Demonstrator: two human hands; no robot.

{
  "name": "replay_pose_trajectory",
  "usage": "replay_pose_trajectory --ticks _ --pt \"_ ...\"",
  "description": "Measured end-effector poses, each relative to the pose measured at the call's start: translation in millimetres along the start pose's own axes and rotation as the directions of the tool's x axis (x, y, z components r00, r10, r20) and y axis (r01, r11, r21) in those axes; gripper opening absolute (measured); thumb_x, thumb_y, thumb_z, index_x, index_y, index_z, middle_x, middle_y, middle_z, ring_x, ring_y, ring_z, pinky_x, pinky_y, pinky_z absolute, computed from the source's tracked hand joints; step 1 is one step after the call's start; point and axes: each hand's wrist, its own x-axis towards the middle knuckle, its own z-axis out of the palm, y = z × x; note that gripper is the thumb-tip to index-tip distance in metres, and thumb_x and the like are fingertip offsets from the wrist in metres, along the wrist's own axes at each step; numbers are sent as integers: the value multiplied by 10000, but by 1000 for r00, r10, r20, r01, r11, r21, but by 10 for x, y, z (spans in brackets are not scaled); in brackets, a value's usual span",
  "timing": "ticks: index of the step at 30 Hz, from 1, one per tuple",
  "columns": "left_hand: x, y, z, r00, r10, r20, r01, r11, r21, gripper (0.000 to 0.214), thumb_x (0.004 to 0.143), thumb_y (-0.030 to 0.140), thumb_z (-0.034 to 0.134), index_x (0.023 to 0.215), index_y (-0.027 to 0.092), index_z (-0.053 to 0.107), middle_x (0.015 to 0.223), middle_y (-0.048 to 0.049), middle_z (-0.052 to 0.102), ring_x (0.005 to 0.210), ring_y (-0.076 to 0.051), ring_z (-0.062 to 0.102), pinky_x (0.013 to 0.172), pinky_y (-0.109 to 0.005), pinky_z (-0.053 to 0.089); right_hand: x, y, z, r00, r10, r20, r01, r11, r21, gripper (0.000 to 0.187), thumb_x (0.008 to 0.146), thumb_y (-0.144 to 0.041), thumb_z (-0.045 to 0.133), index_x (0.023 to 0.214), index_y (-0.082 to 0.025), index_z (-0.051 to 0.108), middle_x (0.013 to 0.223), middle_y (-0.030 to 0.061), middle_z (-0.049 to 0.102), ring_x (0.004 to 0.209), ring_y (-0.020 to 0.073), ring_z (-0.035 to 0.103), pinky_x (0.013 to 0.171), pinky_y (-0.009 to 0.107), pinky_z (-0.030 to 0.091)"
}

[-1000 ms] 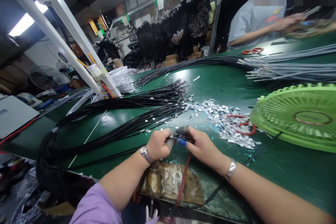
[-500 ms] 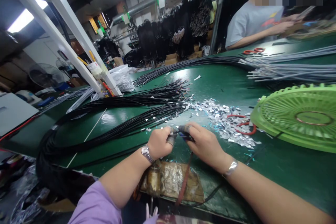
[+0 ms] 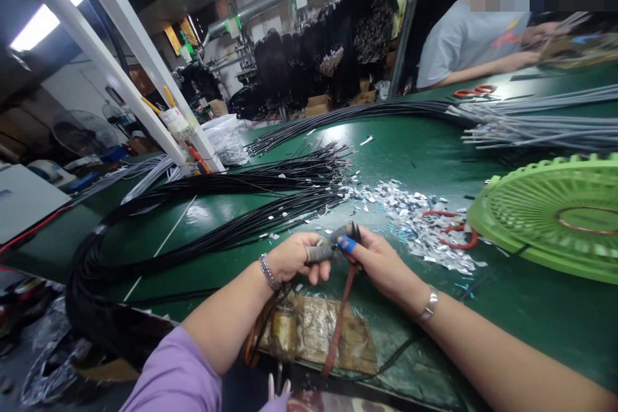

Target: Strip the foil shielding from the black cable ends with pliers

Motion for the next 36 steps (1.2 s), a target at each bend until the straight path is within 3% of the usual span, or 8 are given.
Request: replay_pose_trajectory --ticks 4,7,12,16,24,30,33,36 --pt "-8 20 44 986 100 -136 -83 989 125 456 663 566 685 660 147 504 486 39 552 310 -30 381 341 -166 234 2 -10 -11 996 -31 -85 26 998 -61 297 736 -507 634 768 -224 549 616 -27 488 517 125 389 445 245 305" --pt "-14 4 64 964 169 -205 -111 958 265 371 743 472 646 625 146 514 486 43 538 322 -29 369 357 -173 252 -3 -19 -10 995 28 -96 -28 1000 1 316 739 -526 614 754 -224 525 551 -53 426 473 113 348 422 237 270" --pt "-30 -32 50 925 308 -224 -185 878 442 268 809 295 572 590 146 534 483 39 516 374 -43 397 413 -179 303 -5 -30 7 986 145 -79 -136 984 113 405 655 -559 695 752 -212 512 496 -87 367 450 90 290 406 215 222" --pt "-41 -37 40 881 416 -227 -244 808 537 269 810 252 554 562 151 534 490 31 518 452 -62 428 476 -184 338 0 -35 8 973 225 -54 -211 960 185 433 608 -550 737 725 -211 494 494 -93 357 444 77 269 398 202 183" --pt "-35 -57 32 869 424 -256 -241 814 528 255 808 249 543 572 154 551 503 27 535 477 -75 435 514 -194 353 12 -9 23 941 338 -3 -321 898 301 436 549 -491 794 718 -190 528 627 -48 469 445 49 282 374 175 161" --pt "-40 -71 32 850 467 -243 -262 776 574 229 809 215 540 587 157 556 524 22 560 504 -85 473 546 -203 368 -7 -6 17 898 402 177 -439 817 374 448 547 -492 800 697 -200 494 619 -52 453 436 43 242 375 168 123" --pt "-46 -93 34 833 509 -218 -261 708 656 194 792 185 547 600 161 555 545 12 583 525 -102 508 545 -213 372 -10 -4 23 928 346 138 -370 898 238 439 563 -515 785 701 -206 506 570 -71 404 453 64 252 392 185 162" --pt "-48 -115 31 819 540 -193 -266 656 706 181 776 160 542 596 165 546 559 2 595 541 -118 533 548 -222 380 4 3 22 988 151 -5 -152 988 -34 440 565 -556 771 671 -203 531 582 -44 466 536 110 366 471 230 306"
